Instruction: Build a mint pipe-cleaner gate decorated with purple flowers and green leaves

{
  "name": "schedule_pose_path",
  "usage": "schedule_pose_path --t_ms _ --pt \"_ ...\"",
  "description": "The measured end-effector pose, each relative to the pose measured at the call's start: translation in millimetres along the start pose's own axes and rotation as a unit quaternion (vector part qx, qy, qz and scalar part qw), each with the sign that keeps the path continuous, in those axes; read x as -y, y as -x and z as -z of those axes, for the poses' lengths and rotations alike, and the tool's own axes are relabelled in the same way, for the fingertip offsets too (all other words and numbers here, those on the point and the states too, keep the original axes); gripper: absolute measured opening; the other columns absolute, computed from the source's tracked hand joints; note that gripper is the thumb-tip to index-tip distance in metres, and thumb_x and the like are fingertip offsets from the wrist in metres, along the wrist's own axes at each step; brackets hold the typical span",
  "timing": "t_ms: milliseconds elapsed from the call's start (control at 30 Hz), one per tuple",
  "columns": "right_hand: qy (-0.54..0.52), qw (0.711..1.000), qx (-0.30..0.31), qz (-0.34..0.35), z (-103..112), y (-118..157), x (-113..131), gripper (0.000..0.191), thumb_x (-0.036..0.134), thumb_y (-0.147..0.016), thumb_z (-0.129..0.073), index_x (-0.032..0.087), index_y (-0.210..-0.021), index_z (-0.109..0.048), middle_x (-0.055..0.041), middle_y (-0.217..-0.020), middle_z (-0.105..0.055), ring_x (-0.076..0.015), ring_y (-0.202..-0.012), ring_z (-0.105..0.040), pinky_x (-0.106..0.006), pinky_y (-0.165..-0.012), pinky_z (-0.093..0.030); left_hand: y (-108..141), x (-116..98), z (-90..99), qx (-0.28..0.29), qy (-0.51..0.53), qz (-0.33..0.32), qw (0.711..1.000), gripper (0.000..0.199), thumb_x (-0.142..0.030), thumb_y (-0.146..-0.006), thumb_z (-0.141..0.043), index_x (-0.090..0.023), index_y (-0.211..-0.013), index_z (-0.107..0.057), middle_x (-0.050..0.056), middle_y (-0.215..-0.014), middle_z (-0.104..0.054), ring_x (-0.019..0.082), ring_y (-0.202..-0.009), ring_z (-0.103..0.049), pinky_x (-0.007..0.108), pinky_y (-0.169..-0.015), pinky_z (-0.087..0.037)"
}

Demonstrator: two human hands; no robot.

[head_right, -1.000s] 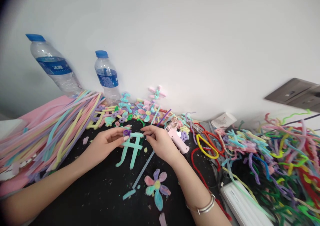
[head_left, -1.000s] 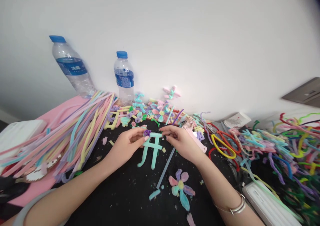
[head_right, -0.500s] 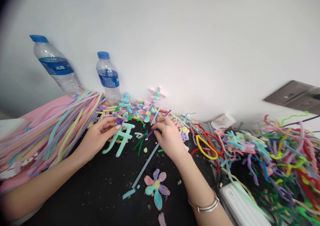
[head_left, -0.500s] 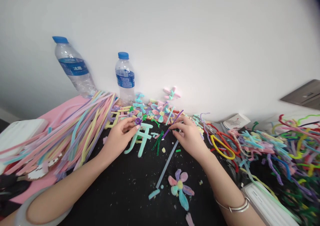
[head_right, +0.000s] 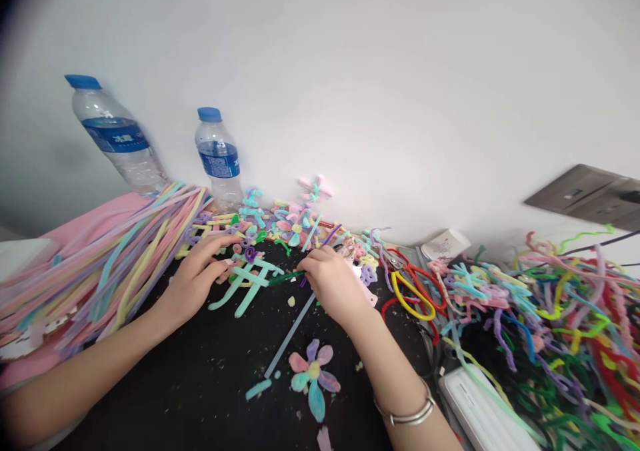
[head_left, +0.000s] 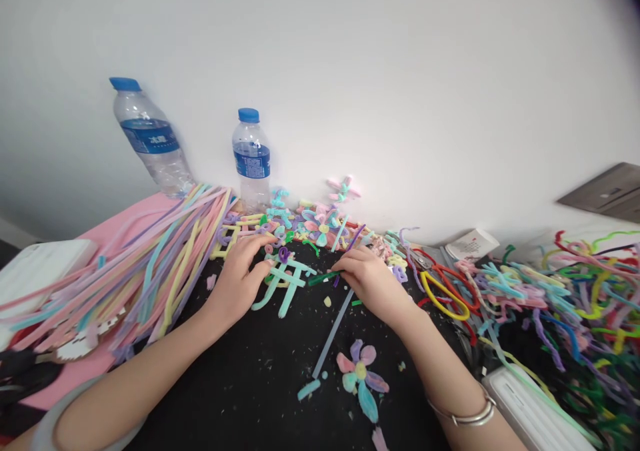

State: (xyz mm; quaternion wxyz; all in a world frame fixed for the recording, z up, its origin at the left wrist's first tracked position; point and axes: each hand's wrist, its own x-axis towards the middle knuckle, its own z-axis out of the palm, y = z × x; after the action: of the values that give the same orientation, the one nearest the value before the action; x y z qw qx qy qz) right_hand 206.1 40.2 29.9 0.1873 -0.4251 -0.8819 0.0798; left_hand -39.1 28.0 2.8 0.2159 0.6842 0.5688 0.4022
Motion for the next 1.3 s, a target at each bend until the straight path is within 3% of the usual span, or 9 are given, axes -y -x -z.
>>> schedule_pose_path --t_ms 167,300,400,667,800,933,1133,1200,1300 --pt "-0.266 0.951 -0.050 -0.150 11 -1 4 0.012 0.008 -0.076 -0.054 0.018 -0.077 -0.061 -0.0005 -0.070 -0.064 -0.0155 -0.066 -0.060 -0.027 -0.062 -0.045 5 -9 2.9 -0.096 0.009 -0.078 0.992 0.027 -0.025 -0.087 -0.043 -0.020 -0.110 -0.055 0.008 -0.117 -0.053 0.025 -0.114 -0.047 0.036 -0.093 -0.040" --pt "-0.482 0.851 0.011 -0.208 7 -5 25 0.003 0.019 -0.074 -0.059 0.017 -0.071 -0.058 0.0007 -0.062 -0.062 -0.0145 -0.060 -0.059 -0.027 -0.059 -0.046 15 -18 0.9 0.034 0.046 -0.139 0.989 0.016 -0.025 -0.087 -0.049 -0.019 -0.100 -0.057 0.006 -0.095 -0.060 0.017 -0.081 -0.055 0.028 -0.072 -0.044" --pt "-0.541 0.815 0.006 -0.209 -4 -6 41 0.006 0.021 -0.070 -0.064 0.016 -0.069 -0.059 0.0009 -0.064 -0.061 -0.0117 -0.058 -0.055 -0.024 -0.056 -0.043 21 -24 -3.1 0.132 0.050 -0.135 0.981 0.015 -0.028 -0.084 -0.056 -0.020 -0.096 -0.059 0.003 -0.084 -0.062 0.015 -0.071 -0.054 0.026 -0.068 -0.042" --pt "-0.518 0.829 0.000 -0.212 -17 -6 49 0.014 0.025 -0.075 -0.061 0.015 -0.067 -0.057 0.0055 -0.052 -0.048 -0.0066 -0.046 -0.040 -0.020 -0.044 -0.029 21 -23 -13.2 0.190 0.150 -0.004 0.970 0.018 -0.030 -0.087 -0.049 -0.018 -0.077 -0.058 -0.001 -0.063 -0.059 0.013 -0.059 -0.055 0.022 -0.058 -0.042" --pt "-0.485 0.846 -0.037 -0.220 -15 -6 42 0.021 0.029 -0.082 -0.053 0.013 -0.073 -0.062 0.0055 -0.049 -0.044 -0.0068 -0.044 -0.038 -0.020 -0.043 -0.027 20 -18 -12.5 0.137 0.118 0.006 0.983 0.021 -0.030 -0.089 -0.045 -0.017 -0.082 -0.060 -0.001 -0.064 -0.058 0.013 -0.056 -0.052 0.022 -0.054 -0.039" --pt "-0.471 0.841 -0.081 -0.251 -8 -3 35 0.022 0.027 -0.081 -0.051 0.011 -0.082 -0.066 0.0047 -0.049 -0.047 -0.0075 -0.044 -0.038 -0.021 -0.044 -0.028 19 -14 -12.9 0.097 0.067 -0.020 0.993 0.022 -0.030 -0.090 -0.044 -0.018 -0.090 -0.061 0.003 -0.079 -0.062 0.014 -0.062 -0.052 0.023 -0.055 -0.040" --pt "-0.512 0.814 -0.090 -0.259 -3 19 34 0.020 0.019 -0.075 -0.055 0.014 -0.091 -0.065 0.0048 -0.054 -0.053 -0.0082 -0.046 -0.043 -0.020 -0.046 -0.033 23 -20 -8.4 0.181 0.008 -0.106 0.978 0.042 -0.032 -0.084 -0.055 -0.026 -0.125 -0.049 0.008 -0.114 -0.060 0.023 -0.092 -0.058 0.035 -0.086 -0.043" --pt "-0.519 0.814 -0.062 -0.252 -4 27 38 0.017 0.019 -0.076 -0.057 0.015 -0.089 -0.066 0.0028 -0.060 -0.058 -0.0081 -0.048 -0.046 -0.020 -0.046 -0.034 25 -23 -6.1 0.183 0.018 -0.135 0.974 0.040 -0.031 -0.084 -0.056 -0.025 -0.123 -0.051 0.009 -0.123 -0.054 0.025 -0.109 -0.052 0.036 -0.093 -0.039" --pt "-0.518 0.824 -0.026 -0.228 -9 36 49 0.013 0.020 -0.078 -0.058 0.016 -0.086 -0.067 -0.0005 -0.071 -0.063 -0.0092 -0.055 -0.052 -0.020 -0.049 -0.039 29 -26 -7.1 0.215 0.051 -0.162 0.962 0.023 -0.030 -0.086 -0.054 -0.022 -0.107 -0.058 0.008 -0.106 -0.061 0.022 -0.099 -0.055 0.031 -0.085 -0.042"
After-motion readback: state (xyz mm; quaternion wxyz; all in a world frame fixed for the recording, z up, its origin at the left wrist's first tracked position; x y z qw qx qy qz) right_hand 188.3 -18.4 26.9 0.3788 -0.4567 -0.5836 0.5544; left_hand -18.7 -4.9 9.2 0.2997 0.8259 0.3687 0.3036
